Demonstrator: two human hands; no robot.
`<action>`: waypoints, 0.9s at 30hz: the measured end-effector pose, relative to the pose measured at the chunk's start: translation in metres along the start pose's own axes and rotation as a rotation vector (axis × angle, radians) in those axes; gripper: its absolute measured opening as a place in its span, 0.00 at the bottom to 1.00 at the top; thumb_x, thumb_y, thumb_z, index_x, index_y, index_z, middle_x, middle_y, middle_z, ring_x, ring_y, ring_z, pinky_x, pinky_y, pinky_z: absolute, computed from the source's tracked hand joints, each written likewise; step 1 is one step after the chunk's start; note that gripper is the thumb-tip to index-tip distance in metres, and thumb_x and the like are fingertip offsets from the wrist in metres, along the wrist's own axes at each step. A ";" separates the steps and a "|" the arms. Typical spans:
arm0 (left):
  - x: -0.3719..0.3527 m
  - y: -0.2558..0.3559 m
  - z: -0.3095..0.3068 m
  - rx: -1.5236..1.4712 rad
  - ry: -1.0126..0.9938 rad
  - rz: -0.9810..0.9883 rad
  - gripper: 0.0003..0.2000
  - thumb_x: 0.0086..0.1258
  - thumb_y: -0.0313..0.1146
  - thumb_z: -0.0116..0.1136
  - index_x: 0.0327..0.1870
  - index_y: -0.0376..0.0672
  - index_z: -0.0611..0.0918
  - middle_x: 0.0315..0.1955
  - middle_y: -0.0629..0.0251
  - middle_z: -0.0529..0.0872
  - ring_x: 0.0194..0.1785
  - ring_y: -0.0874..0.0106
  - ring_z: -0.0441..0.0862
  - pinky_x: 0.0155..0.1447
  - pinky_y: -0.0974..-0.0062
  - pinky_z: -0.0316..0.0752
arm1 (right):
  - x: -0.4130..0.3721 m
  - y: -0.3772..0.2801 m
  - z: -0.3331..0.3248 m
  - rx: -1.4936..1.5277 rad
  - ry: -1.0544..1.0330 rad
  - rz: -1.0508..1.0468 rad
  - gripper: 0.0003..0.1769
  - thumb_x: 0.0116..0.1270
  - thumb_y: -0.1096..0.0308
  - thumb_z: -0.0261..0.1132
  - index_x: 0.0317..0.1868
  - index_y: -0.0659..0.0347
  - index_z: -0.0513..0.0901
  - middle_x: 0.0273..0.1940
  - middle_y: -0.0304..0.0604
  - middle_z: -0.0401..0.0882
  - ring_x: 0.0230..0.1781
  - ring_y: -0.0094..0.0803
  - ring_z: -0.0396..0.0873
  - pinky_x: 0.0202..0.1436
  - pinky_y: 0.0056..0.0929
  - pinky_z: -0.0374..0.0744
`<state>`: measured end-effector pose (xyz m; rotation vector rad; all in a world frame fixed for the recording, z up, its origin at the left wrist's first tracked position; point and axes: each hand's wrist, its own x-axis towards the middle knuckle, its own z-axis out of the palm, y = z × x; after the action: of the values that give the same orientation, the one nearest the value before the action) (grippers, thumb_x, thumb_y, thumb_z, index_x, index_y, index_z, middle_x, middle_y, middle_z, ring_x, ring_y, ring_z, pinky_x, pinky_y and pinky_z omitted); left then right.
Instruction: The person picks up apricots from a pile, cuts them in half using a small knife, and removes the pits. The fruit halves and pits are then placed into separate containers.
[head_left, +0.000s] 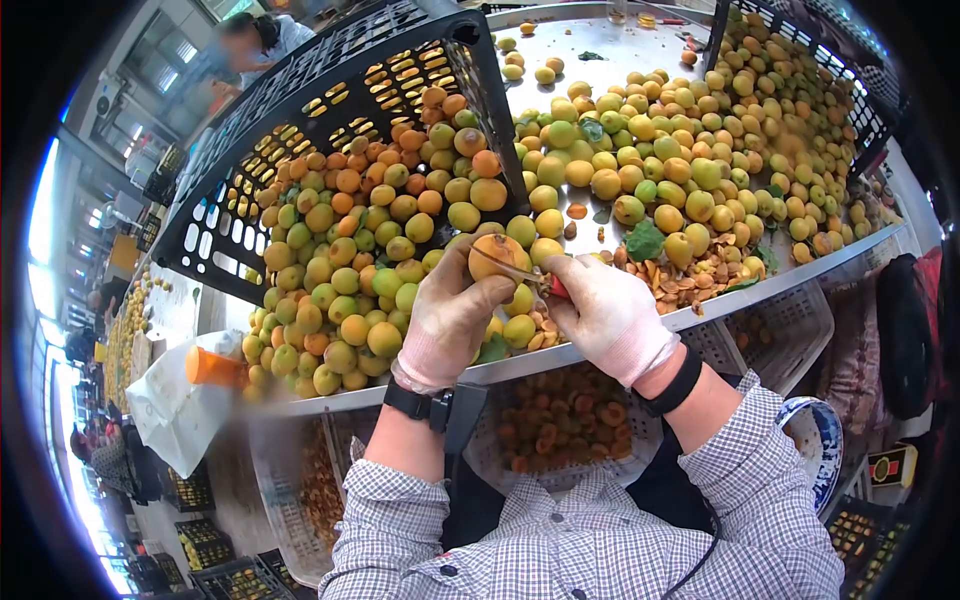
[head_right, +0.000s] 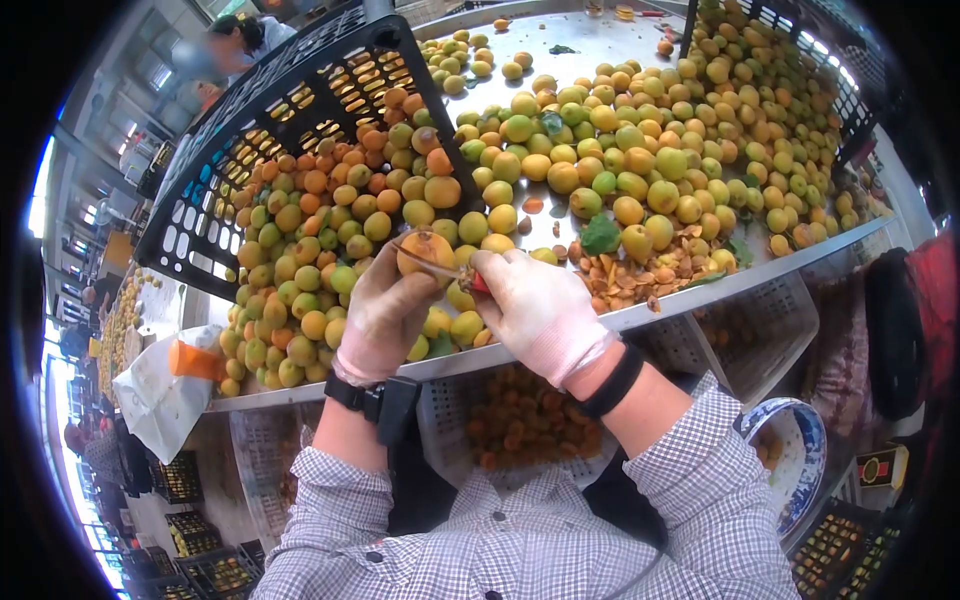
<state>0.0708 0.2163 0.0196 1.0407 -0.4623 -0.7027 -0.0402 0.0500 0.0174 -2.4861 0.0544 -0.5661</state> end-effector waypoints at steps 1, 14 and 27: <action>-0.001 -0.001 0.003 0.133 0.001 0.060 0.30 0.66 0.27 0.65 0.68 0.30 0.68 0.56 0.61 0.79 0.58 0.73 0.77 0.63 0.77 0.72 | -0.001 0.000 -0.002 -0.001 0.003 0.005 0.16 0.67 0.64 0.64 0.53 0.58 0.77 0.38 0.49 0.82 0.39 0.49 0.83 0.40 0.43 0.82; 0.009 -0.009 0.029 0.060 0.062 0.013 0.30 0.60 0.21 0.68 0.65 0.29 0.70 0.54 0.59 0.81 0.58 0.71 0.80 0.63 0.76 0.76 | -0.012 0.014 -0.022 -0.106 0.016 -0.002 0.25 0.57 0.73 0.69 0.58 0.57 0.78 0.39 0.47 0.81 0.40 0.47 0.83 0.42 0.39 0.82; 0.006 -0.012 0.053 0.165 0.068 0.025 0.31 0.61 0.23 0.69 0.65 0.27 0.70 0.54 0.58 0.82 0.56 0.71 0.82 0.62 0.76 0.77 | -0.020 0.026 -0.031 -0.054 0.146 -0.043 0.23 0.57 0.77 0.68 0.55 0.57 0.79 0.35 0.47 0.80 0.37 0.47 0.82 0.40 0.39 0.81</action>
<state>0.0374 0.1756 0.0326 1.2084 -0.4795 -0.6129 -0.0686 0.0154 0.0183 -2.4990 0.0739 -0.7725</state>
